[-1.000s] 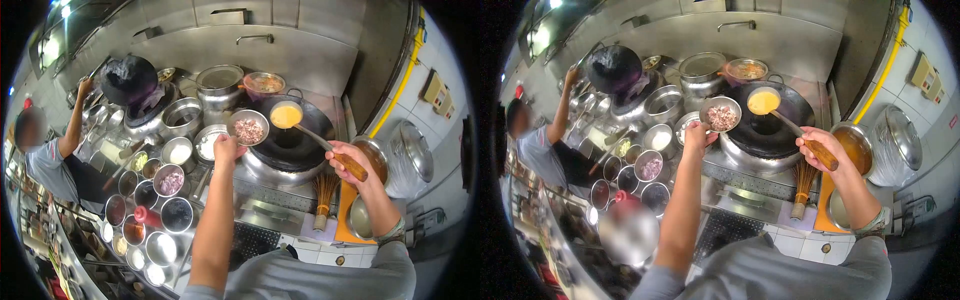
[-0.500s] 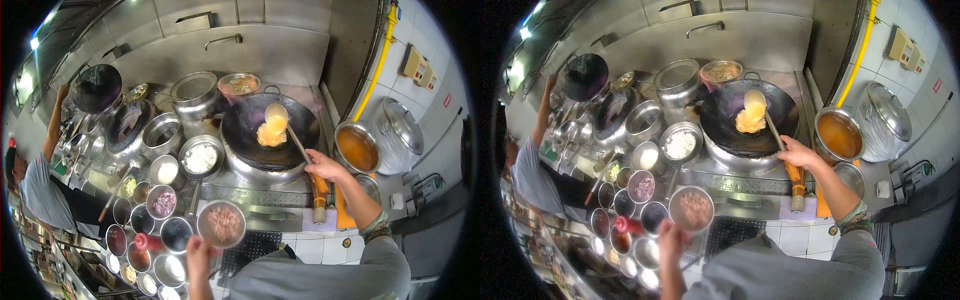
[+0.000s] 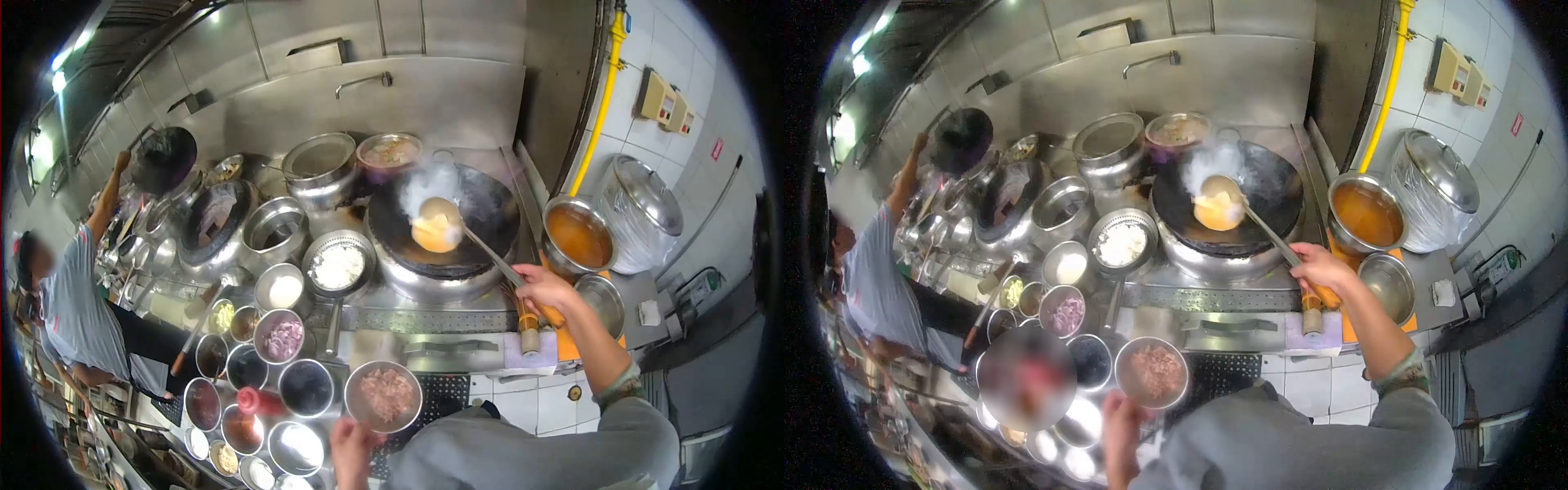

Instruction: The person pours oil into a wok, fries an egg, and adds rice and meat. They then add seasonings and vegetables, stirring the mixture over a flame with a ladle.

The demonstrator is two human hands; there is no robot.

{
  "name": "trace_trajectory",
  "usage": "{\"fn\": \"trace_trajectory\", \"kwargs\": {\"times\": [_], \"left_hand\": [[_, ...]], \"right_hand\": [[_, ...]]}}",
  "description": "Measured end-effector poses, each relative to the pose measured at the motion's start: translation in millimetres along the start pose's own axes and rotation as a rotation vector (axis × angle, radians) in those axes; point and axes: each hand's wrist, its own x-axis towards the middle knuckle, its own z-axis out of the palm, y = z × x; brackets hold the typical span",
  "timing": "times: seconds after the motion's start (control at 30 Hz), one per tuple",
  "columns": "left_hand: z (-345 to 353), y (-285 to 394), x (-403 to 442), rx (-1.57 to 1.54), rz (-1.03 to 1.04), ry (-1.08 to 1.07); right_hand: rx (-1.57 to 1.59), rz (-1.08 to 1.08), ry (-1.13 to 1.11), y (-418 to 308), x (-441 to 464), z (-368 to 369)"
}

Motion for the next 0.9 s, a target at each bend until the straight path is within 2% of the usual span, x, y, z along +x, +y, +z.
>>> {"fn": "trace_trajectory", "kwargs": {"times": [0.07, 0.13, 0.17, 0.2, 0.27, 0.33, 0.37, 0.4, 0.47, 0.5, 0.53, 0.6, 0.63, 0.73, 0.8, 0.87, 0.9], "left_hand": [[-1, -4, 5, -0.024, 0.029, -0.034], [1, -4, 11, 0.011, 0.029, -0.045], [2, -5, 17, 0.007, 0.023, -0.066], [4, -6, 20, 0.003, 0.018, -0.08], [1, -3, 17, 0.021, 0.046, -0.095], [6, -1, 19, 0.026, 0.074, -0.111], [8, -1, 18, 0.0, 0.091, -0.112], [7, -1, 17, -0.017, 0.101, -0.114], [10, 4, 18, -0.016, 0.061, -0.104], [11, 6, 19, -0.004, 0.074, -0.106], [10, 5, 18, 0.009, 0.081, -0.105], [7, 0, 23, -0.021, 0.062, -0.126], [6, 0, 25, -0.009, 0.078, -0.156], [13, 7, 26, 0.039, 0.103, -0.191], [15, 7, 29, 0.021, 0.089, -0.145], [13, 7, 28, 0.041, 0.089, -0.144], [13, 6, 29, 0.054, 0.097, -0.143]], "right_hand": [[-0.032, 0.011, -0.002, 4, 6, -5], [-0.125, -0.158, 0.155, 19, 36, 6], [-0.165, -0.123, 0.165, 2, 34, 19], [-0.077, -0.036, 0.219, 0, 33, 30], [-0.04, -0.074, 0.03, 4, 20, 19], [-0.215, -0.062, 0.116, -13, -14, 10], [-0.507, -0.24, 0.213, 13, 4, 3], [-0.499, -0.232, 0.219, 40, 23, 4], [-0.655, -0.66, 0.548, 68, 50, 4], [-0.124, -0.25, 0.264, 13, 5, 18], [-0.123, -0.248, 0.265, 11, 6, 21], [0.391, -0.156, 0.13, 16, 3, 23], [0.399, -0.143, 0.14, 20, -2, 23], [0.9, -0.147, 0.148, 23, -9, 19], [1.02, -0.179, 0.094, 36, -26, 1], [1.374, -0.309, -0.089, 47, -46, -21], [1.376, -0.314, -0.065, 43, -61, -28]]}}
